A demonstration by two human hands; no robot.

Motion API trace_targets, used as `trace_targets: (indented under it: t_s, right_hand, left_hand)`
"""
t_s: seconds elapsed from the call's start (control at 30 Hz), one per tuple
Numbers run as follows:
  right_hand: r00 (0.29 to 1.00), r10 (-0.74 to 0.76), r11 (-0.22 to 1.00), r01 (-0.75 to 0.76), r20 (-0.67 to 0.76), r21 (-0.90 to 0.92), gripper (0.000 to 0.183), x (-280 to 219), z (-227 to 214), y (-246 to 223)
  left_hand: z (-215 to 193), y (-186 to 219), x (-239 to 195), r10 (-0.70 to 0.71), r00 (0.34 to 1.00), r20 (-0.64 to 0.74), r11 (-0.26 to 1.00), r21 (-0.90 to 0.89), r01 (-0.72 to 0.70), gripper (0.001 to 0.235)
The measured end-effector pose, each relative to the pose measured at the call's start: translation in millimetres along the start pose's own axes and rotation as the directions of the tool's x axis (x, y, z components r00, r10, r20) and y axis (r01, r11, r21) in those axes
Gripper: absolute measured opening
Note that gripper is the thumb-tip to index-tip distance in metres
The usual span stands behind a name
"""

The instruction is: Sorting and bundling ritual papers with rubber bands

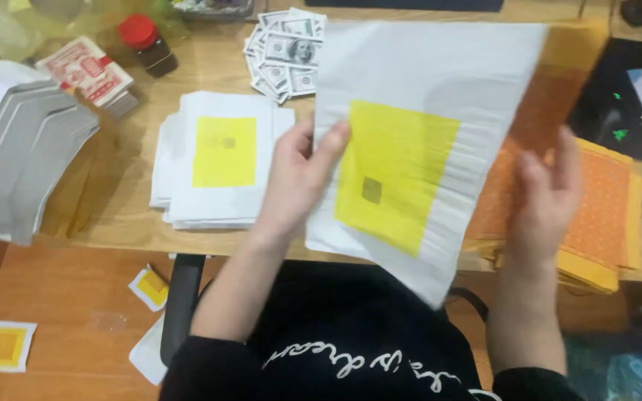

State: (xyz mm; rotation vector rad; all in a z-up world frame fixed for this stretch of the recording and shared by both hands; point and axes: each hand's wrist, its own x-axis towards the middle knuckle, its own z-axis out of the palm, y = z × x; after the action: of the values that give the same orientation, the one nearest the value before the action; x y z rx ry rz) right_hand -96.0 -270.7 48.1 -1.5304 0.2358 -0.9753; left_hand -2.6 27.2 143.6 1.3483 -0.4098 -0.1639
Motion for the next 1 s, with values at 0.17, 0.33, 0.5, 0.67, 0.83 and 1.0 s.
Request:
trace_targets:
  t_s: [0.17,0.33,0.5,0.67,0.83,1.0]
  right_hand:
    - [0.981,0.07,0.974,-0.107,0.18,0.2,0.045,-31,42,-18]
    - [0.954,0.059,0.993,-0.087,0.294,0.082,0.043,-34,47,-25]
    - [0.959,0.029,0.997,-0.049,0.283,0.062,0.046,-45,49,-8]
    - [0.959,-0.045,0.996,0.064,0.28,-0.06,0.047,-62,51,3]
    - [0.953,-0.059,0.99,0.093,0.296,-0.102,0.047,-69,67,-16]
    - [0.966,0.129,0.977,-0.163,0.225,0.139,0.044,-78,75,-24]
  left_hand:
    - [24,-55,-4,-0.107,0.986,-0.128,0.978,-0.192,0.082,0.03]
    - [23,-69,-2,-0.037,0.992,-0.121,0.999,-0.029,0.034,0.03]
    - [37,-64,-2,-0.046,0.986,-0.158,0.997,0.048,0.054,0.029]
    - [49,-65,0,-0.112,0.94,-0.321,0.987,0.076,0.143,0.036]
    - [44,-75,3,-0.096,0.931,-0.353,0.978,0.143,0.155,0.028]
    - [29,-49,-7,-0.145,0.965,-0.219,0.868,0.44,0.231,0.038]
